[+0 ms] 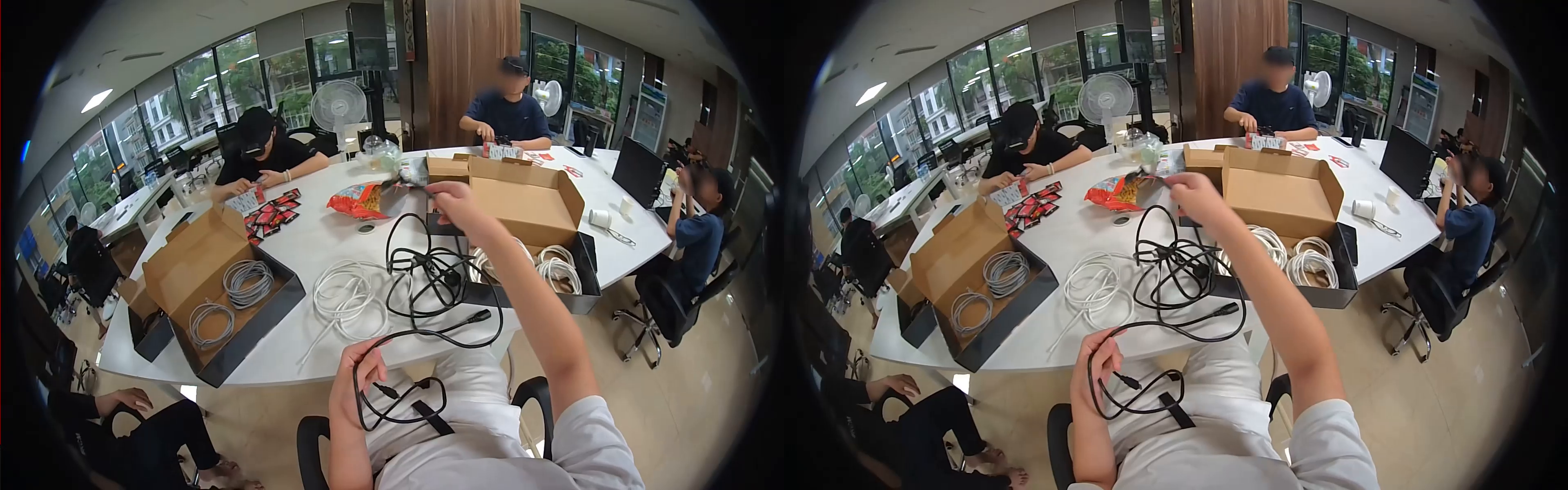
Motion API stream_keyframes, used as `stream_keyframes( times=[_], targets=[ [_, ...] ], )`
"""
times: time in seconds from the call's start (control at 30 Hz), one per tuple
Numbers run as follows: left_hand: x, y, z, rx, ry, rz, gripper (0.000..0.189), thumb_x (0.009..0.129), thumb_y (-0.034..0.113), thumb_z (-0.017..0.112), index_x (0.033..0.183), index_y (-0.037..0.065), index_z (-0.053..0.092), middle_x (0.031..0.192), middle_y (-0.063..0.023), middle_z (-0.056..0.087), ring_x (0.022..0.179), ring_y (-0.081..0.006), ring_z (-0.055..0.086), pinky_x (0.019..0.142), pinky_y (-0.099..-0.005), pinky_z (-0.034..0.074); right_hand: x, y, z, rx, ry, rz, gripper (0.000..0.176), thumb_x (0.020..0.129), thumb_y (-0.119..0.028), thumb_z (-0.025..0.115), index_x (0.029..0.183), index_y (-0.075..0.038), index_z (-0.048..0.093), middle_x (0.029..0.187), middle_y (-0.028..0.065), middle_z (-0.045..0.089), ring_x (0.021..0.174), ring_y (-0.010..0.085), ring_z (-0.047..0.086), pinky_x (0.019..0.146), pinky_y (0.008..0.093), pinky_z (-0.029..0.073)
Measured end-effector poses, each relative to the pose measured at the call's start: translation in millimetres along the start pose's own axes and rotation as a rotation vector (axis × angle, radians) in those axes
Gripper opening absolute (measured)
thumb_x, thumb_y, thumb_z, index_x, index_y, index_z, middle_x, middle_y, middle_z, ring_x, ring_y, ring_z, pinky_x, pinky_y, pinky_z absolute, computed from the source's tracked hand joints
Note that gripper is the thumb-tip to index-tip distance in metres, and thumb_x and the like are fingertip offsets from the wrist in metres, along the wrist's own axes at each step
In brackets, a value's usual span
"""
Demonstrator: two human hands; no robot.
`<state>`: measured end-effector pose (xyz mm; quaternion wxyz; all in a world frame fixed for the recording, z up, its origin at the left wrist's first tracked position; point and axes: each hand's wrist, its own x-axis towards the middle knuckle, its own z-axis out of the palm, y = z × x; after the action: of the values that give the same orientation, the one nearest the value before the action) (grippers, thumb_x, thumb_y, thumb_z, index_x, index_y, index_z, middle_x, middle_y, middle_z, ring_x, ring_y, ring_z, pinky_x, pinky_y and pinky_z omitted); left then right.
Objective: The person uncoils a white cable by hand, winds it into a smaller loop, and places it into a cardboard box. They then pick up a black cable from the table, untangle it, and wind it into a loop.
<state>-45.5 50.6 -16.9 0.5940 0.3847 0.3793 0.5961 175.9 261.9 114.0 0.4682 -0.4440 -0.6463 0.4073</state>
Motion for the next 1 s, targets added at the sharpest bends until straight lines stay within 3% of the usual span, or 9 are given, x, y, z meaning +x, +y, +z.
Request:
stream_keyframes(
  times=[0.07, 0.23, 0.37, 0.6, 0.67, 0.73, 0.83, 0.93, 1.0],
  targets=[
    [-10.6, -9.0, -5.6, -0.148, 0.076, 0.099, 0.026, 0.095, 0.017, 0.054, 0.113, -0.002, 0.058, 0.059, 0.0020, 0.046, 0.053, -0.0056, 0.040, 0.056, -0.0215, 0.033, -10.4, 4.1, -19.5, 0.249, -0.082, 0.054, 0.032, 0.090, -0.008, 0.046, 0.118, 0.000, 0.057, 0.090, 0.0001, 0.056, 0.078, 0.0080, 0.053, 0.068, 0.0256, 0.047],
    [14.6, -26.2, -64.5, -0.646, -0.589, 0.336, 0.030, 0.099, 0.025, 0.047, 0.121, 0.008, 0.058, 0.049, 0.0074, 0.039, 0.040, -0.0055, 0.029, 0.047, -0.0214, 0.025, -33.7, 18.3, -60.4, 0.475, -0.178, 0.104, 0.028, 0.092, -0.008, 0.044, 0.119, -0.007, 0.053, 0.087, -0.0042, 0.053, 0.076, 0.0034, 0.049, 0.073, 0.0243, 0.045],
    [12.4, -7.3, -59.5, -0.701, -0.742, 0.473, 0.031, 0.101, 0.024, 0.043, 0.124, 0.008, 0.056, 0.048, 0.0070, 0.045, 0.033, -0.0035, 0.030, 0.040, -0.0214, 0.021, -42.7, 45.3, -60.3, 0.461, -0.065, 0.032, 0.024, 0.088, -0.005, 0.044, 0.112, -0.009, 0.046, 0.090, -0.0032, 0.052, 0.073, 0.0051, 0.047, 0.070, 0.0224, 0.042],
    [-8.0, 23.0, -35.6, -0.967, -0.738, 0.450, 0.036, 0.099, 0.024, 0.047, 0.122, -0.002, 0.057, 0.050, 0.0066, 0.050, 0.034, -0.0047, 0.030, 0.036, -0.0208, 0.018, -38.3, 73.5, -22.7, 0.072, -0.008, -0.400, 0.017, 0.082, 0.000, 0.051, 0.097, -0.005, 0.045, 0.085, 0.0000, 0.050, 0.073, 0.0078, 0.047, 0.065, 0.0222, 0.041],
    [-22.3, 35.7, -34.7, -0.971, -0.713, 0.493, 0.039, 0.098, 0.023, 0.047, 0.126, -0.004, 0.054, 0.050, 0.0058, 0.051, 0.033, -0.0051, 0.029, 0.036, -0.0205, 0.018, -44.0, 69.6, -14.7, -0.131, 0.031, -0.391, 0.016, 0.079, -0.001, 0.056, 0.091, -0.002, 0.046, 0.076, 0.0060, 0.052, 0.062, 0.0118, 0.048, 0.059, 0.0270, 0.043],
    [-36.3, 52.6, -37.9, -0.940, -0.777, 0.599, 0.040, 0.098, 0.021, 0.047, 0.125, -0.007, 0.053, 0.050, 0.0043, 0.051, 0.031, -0.0056, 0.029, 0.032, -0.0207, 0.019, -46.7, 63.6, -11.0, -0.288, -0.006, -0.362, 0.019, 0.079, 0.003, 0.055, 0.094, -0.003, 0.046, 0.074, 0.0021, 0.049, 0.063, 0.0100, 0.047, 0.059, 0.0256, 0.041],
    [-58.1, 72.6, -42.4, -0.926, -0.738, 0.696, 0.041, 0.097, 0.020, 0.047, 0.124, -0.011, 0.052, 0.048, 0.0031, 0.052, 0.029, -0.0061, 0.029, 0.028, -0.0211, 0.022, -37.3, 70.4, -3.2, -0.422, 0.060, -0.449, 0.017, 0.077, 0.000, 0.058, 0.091, -0.002, 0.048, 0.070, 0.0079, 0.053, 0.059, 0.0164, 0.050, 0.057, 0.0294, 0.042],
    [-58.7, 73.4, -50.4, -0.800, -0.659, 0.730, 0.042, 0.097, 0.020, 0.047, 0.124, -0.012, 0.051, 0.049, 0.0027, 0.053, 0.028, -0.0064, 0.031, 0.027, -0.0209, 0.026, -23.0, 78.3, 5.4, -0.448, 0.088, -0.337, 0.022, 0.074, -0.003, 0.061, 0.091, 0.000, 0.049, 0.080, 0.0202, 0.061, 0.080, 0.0409, 0.060, 0.069, 0.0442, 0.047],
    [-54.8, 65.9, -55.3, -0.802, -0.571, 0.682, 0.041, 0.098, 0.021, 0.045, 0.125, -0.010, 0.052, 0.049, 0.0027, 0.051, 0.029, -0.0068, 0.031, 0.031, -0.0216, 0.024, -8.3, 90.1, 9.4, -0.461, 0.051, -0.333, 0.024, 0.074, -0.006, 0.062, 0.095, -0.001, 0.052, 0.082, 0.0196, 0.062, 0.081, 0.0405, 0.061, 0.070, 0.0450, 0.047]
  ],
)
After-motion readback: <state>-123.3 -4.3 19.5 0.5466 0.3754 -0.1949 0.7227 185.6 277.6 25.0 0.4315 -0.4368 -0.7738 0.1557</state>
